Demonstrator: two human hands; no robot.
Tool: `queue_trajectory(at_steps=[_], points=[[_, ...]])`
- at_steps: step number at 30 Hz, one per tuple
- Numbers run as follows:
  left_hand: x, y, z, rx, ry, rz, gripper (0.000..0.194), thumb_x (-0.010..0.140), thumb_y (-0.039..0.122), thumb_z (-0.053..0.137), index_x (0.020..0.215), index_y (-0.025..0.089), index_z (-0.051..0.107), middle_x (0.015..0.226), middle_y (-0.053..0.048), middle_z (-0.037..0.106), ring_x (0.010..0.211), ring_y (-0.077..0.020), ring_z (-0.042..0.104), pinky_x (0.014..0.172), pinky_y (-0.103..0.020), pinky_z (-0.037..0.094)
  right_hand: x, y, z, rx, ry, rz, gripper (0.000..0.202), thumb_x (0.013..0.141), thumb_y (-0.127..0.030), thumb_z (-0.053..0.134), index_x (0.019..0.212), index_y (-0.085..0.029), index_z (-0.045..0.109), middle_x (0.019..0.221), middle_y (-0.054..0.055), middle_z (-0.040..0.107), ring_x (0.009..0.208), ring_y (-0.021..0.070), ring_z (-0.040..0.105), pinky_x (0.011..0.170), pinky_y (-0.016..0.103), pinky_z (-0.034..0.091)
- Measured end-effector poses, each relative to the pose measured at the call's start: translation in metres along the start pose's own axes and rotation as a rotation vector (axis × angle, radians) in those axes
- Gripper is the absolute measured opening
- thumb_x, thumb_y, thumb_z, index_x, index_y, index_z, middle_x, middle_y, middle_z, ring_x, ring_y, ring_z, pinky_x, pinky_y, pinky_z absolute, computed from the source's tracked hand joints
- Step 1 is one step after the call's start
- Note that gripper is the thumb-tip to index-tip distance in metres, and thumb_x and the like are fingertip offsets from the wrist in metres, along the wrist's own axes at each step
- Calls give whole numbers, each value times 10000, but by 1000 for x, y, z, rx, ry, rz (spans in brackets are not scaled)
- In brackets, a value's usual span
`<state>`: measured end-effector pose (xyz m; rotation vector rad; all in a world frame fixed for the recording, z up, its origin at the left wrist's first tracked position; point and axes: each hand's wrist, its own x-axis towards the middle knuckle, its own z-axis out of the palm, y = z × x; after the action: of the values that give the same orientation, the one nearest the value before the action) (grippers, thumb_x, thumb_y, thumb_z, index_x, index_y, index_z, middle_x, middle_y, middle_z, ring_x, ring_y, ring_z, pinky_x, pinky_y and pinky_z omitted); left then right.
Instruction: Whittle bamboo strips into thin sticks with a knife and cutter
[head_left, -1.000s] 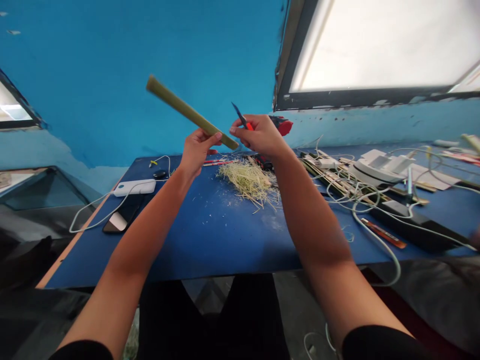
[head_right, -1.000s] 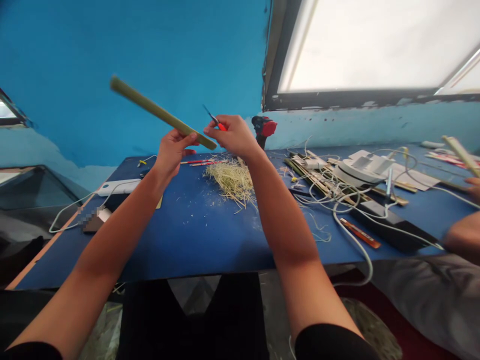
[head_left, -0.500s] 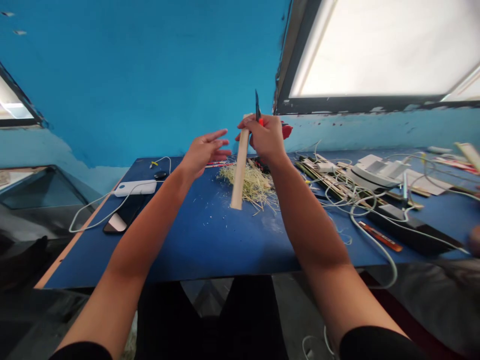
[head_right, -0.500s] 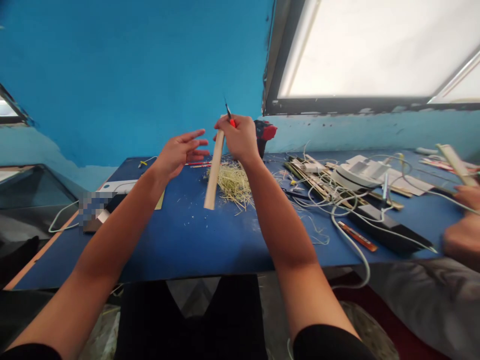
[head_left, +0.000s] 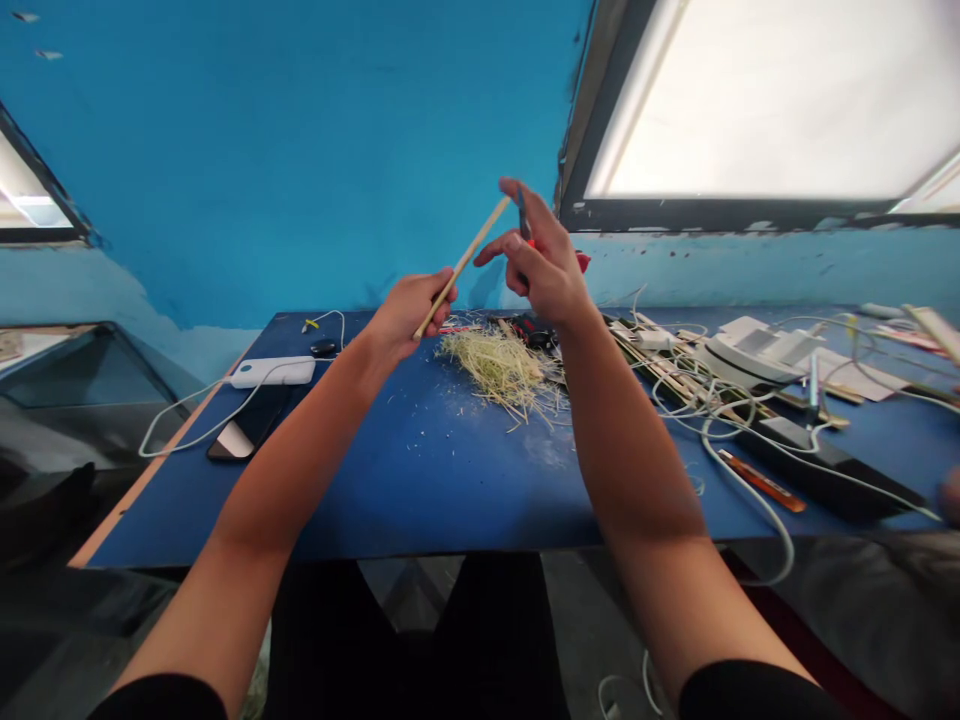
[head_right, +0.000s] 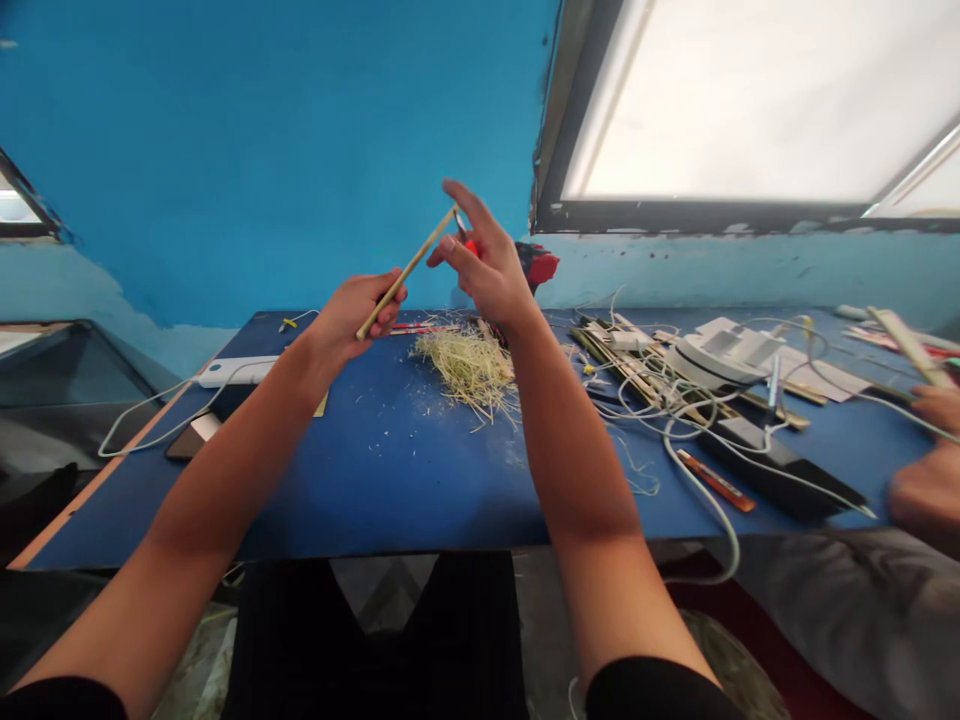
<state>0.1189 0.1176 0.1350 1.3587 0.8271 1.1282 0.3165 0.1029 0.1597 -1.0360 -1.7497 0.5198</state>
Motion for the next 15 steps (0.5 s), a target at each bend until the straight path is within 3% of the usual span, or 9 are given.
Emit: queue_trajectory(at_steps=[2, 4, 7, 11, 15], points=[[2, 3, -3, -28, 40, 4, 511, 1008, 612, 689, 693, 230, 566, 441, 57, 419, 331, -66, 356, 368, -235, 251, -5, -5, 3, -65, -42, -111, 571, 989, -793, 526, 1237, -314, 715, 835, 29, 728, 621, 172, 484, 620, 342, 429], [4, 5, -5, -42, 84, 13, 506, 1019, 616, 667, 707, 233, 558, 451, 58, 428, 336, -69, 364, 379, -246, 269, -6, -9, 7, -212, -83, -181, 565, 994, -806, 514, 990, -280, 719, 704, 16, 616, 652, 183, 479, 670, 351, 430], [6, 7, -8, -52, 139, 33, 492, 1027, 611, 652, 726, 237, 547, 470, 54, 444, 360, -81, 399, 396, -258, 298, -6, -12, 15, -432, -119, -222, 580, 992, -772, 567, 722, -259, 567, 614, 3, 436, 675, 192, 440, 757, 369, 419], [2, 14, -7, -65, 155, 46, 505, 1045, 640, 620, 754, 237, 533, 476, 63, 408, 380, -74, 395, 403, -239, 277, -5, -12, 24, -534, -130, -262, 577, 1044, -666, 535, 657, -249, 437, 613, 7, 358, 646, 188, 385, 816, 387, 401], [-7, 21, 1, -102, 161, 26, 520, 1105, 587, 538, 733, 224, 514, 477, 59, 407, 395, -64, 347, 412, -239, 238, -7, -13, 25, -546, -84, -279, 573, 1059, -649, 499, 657, -249, 420, 624, 15, 351, 639, 193, 380, 805, 390, 394]])
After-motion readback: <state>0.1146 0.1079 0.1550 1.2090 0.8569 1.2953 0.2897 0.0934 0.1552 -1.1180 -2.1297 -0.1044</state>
